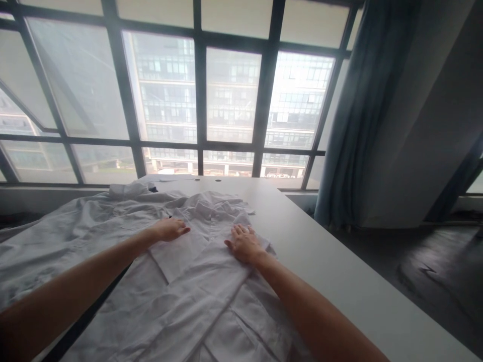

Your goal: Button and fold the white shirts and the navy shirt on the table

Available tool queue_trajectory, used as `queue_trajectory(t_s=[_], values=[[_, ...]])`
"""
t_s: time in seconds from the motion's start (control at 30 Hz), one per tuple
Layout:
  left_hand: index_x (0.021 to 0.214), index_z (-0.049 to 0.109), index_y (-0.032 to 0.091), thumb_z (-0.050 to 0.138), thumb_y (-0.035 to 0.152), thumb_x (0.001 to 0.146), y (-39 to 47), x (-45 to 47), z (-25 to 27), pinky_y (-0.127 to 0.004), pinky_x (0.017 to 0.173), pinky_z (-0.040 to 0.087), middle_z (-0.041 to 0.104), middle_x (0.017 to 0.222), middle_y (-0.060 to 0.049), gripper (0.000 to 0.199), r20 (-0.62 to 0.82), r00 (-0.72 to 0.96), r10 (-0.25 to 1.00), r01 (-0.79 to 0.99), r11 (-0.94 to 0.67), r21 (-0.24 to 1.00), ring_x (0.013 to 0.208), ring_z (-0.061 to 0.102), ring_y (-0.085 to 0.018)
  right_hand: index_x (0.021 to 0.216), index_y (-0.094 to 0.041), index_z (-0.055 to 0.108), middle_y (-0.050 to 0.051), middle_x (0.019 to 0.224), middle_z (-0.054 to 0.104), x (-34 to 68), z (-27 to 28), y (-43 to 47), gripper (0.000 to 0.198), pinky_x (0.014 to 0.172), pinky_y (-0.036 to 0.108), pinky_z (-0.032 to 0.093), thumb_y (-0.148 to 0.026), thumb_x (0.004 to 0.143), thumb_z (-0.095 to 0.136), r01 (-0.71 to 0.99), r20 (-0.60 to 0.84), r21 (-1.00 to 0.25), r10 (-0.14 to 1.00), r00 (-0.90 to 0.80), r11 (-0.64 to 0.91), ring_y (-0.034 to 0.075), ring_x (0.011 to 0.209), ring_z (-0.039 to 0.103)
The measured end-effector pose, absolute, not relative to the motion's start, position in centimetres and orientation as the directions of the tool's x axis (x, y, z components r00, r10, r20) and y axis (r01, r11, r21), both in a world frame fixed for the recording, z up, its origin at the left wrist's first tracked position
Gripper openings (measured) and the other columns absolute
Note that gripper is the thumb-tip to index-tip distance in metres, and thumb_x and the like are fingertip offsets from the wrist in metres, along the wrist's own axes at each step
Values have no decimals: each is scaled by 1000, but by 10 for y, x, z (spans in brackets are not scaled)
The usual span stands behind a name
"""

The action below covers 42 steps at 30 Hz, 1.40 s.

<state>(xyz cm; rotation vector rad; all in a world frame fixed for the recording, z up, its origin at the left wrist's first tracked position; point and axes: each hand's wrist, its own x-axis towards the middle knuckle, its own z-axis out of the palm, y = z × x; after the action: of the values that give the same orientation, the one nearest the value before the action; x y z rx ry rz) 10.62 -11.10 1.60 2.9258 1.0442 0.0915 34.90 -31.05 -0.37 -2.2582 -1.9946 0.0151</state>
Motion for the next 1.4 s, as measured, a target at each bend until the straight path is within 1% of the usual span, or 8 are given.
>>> queue_trajectory(t_s=[0.1, 0.2, 0.37, 0.7, 0.9, 1.07, 1.23, 1.4], values=[[102, 74, 18, 40, 53, 96, -122, 165, 27, -46, 100, 44, 71, 115, -17, 50, 164, 810, 562, 567, -824, 25, 111, 63, -34, 148, -12, 44, 17, 157, 37, 335, -8, -314, 62, 121, 50, 16, -51, 102, 30, 985, 128, -172, 991, 33, -10, 28, 148, 27], [111, 71, 19, 46, 45, 95, -134, 236, 25, -42, 99, 45, 69, 121, -16, 40, 196, 840, 506, 480, -861, 166, 115, 62, -32, 144, -12, 48, 17, 155, 40, 326, -12, -319, 57, 119, 53, 21, -48, 102, 31, 974, 167, -224, 986, -7, 45, 29, 145, 33], [127, 61, 13, 55, 44, 93, -128, 339, 16, -38, 97, 46, 68, 122, -18, 46, 140, 759, 635, 495, -705, 508, 114, 62, -31, 142, -11, 49, 19, 152, 44, 327, -12, -323, 55, 118, 54, 24, -46, 101, 35, 957, 215, -282, 977, 0, 62, 31, 143, 36], [105, 72, 7, 70, 26, 78, -89, 407, -6, -32, 77, 55, 75, 91, -16, 33, 125, 712, 691, 435, -574, 694, 84, 70, -26, 141, -14, 48, 18, 149, 47, 329, -9, -324, 53, 117, 54, 24, -44, 97, 44, 931, 226, -358, 974, 18, 66, 32, 139, 39], [107, 73, 7, 62, 23, 86, -95, 401, -16, -35, 88, 54, 75, 96, -15, 28, 244, 729, 640, 378, -673, 636, 92, 69, -26, 144, -15, 45, 17, 152, 43, 329, -4, -326, 56, 117, 53, 23, -43, 96, 46, 927, 226, -369, 974, 12, 74, 32, 142, 35], [110, 73, 13, 63, 25, 88, -110, 393, -8, -40, 112, 37, 65, 129, -15, 27, 347, 784, 515, 309, -809, 501, 126, 54, -30, 142, -11, 48, 20, 148, 47, 326, -9, -324, 56, 116, 51, 26, -44, 97, 43, 940, 227, -339, 972, 55, 26, 32, 140, 39], [138, 57, 15, 40, 39, 102, -114, 373, -8, -35, 119, 27, 47, 151, -11, 47, 38, 982, 187, 162, -921, 354, 142, 40, -24, 144, -8, 47, 23, 149, 45, 338, -15, -317, 58, 117, 55, 22, -42, 97, 40, 937, 229, -297, 938, 260, -187, 35, 141, 37], [154, 33, 10, 25, 39, 105, -121, 349, -20, -43, 123, 14, 24, 162, -13, 57, -26, 982, 189, 186, -923, 338, 152, 16, -24, 153, -14, 35, 19, 159, 30, 364, -21, -316, 73, 116, 62, 16, -59, 95, 37, 877, 107, -296, 900, 423, -378, 37, 149, 21]])
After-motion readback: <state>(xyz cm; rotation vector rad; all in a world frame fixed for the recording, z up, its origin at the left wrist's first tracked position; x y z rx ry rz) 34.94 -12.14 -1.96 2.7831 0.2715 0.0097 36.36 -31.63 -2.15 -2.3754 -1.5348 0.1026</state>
